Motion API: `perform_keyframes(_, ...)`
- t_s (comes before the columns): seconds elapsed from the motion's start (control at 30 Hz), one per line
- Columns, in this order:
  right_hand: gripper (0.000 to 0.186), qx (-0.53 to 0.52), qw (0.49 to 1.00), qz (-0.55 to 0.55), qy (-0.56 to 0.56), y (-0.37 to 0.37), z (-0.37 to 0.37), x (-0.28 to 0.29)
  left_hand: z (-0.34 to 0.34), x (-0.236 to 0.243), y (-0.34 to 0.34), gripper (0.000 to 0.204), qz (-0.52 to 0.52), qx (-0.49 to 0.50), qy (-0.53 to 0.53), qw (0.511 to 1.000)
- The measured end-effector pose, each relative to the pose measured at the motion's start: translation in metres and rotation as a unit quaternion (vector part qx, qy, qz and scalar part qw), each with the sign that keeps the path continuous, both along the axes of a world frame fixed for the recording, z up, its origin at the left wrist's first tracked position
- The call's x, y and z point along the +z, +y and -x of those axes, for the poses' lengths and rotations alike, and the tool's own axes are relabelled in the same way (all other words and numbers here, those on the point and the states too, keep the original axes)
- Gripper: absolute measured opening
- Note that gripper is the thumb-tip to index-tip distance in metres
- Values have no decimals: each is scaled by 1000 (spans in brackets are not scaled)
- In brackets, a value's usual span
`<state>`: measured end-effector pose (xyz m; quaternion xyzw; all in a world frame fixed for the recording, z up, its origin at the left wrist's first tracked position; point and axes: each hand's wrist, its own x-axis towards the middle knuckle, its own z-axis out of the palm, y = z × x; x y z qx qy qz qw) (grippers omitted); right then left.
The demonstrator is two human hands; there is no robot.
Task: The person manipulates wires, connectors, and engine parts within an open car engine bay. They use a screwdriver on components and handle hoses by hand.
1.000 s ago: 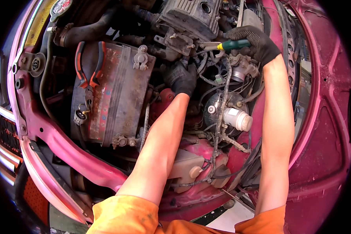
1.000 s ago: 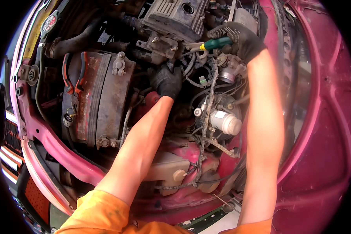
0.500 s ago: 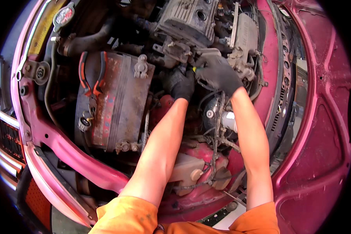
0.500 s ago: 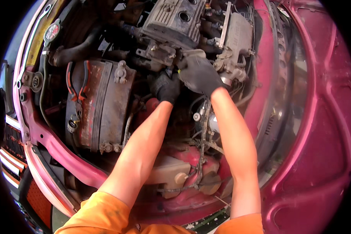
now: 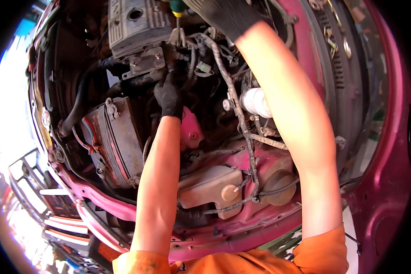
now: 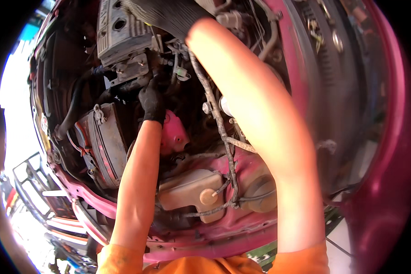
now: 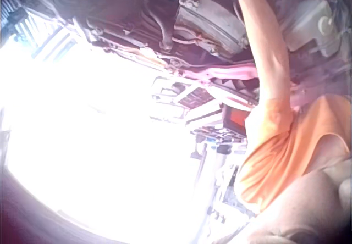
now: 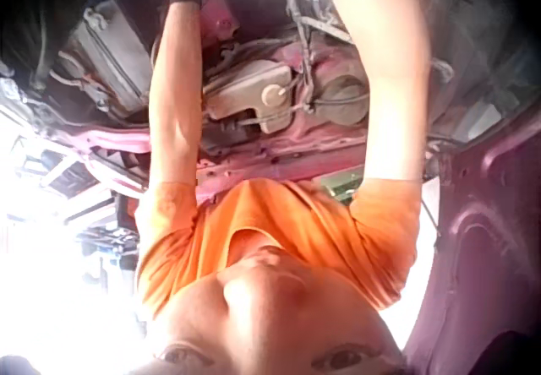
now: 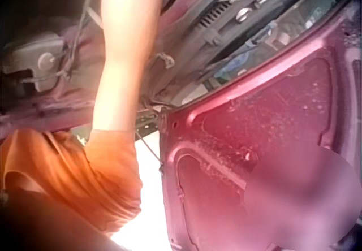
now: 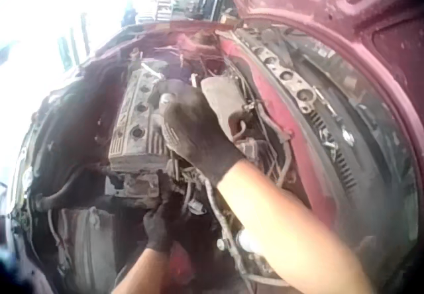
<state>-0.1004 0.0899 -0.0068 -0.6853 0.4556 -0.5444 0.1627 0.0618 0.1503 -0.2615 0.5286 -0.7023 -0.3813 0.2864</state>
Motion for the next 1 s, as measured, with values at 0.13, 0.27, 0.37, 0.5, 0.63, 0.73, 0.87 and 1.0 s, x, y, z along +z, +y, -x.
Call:
perform_keyframes(0.13,12,-47,984,166,36,-16,18,-19,-11,38,8,36,113,-50,-63,990)
perform_keyframes(0.27,13,-45,984,174,-6,-25,-7,-34,-30,61,-2,31,168,-219,-245,929)
perform_keyframes(0.37,12,-37,993,76,-78,-3,14,-19,3,76,-1,30,72,-276,-308,908)
perform_keyframes(0.5,12,-65,992,-18,-110,20,19,-13,18,81,-16,39,66,-328,-303,893)
perform_keyframes(0.63,12,-124,982,-111,-91,52,27,2,20,75,0,56,134,-263,-259,920)
perform_keyframes(0.73,12,-125,973,-172,-84,53,24,4,6,103,-34,70,-132,-278,-228,924)
perform_keyframes(0.87,12,-176,947,-265,-37,94,7,55,24,92,-16,56,-7,-296,-200,934)
perform_keyframes(1.0,12,-68,904,-414,82,85,-42,51,6,88,-29,60,-33,-274,-196,941)
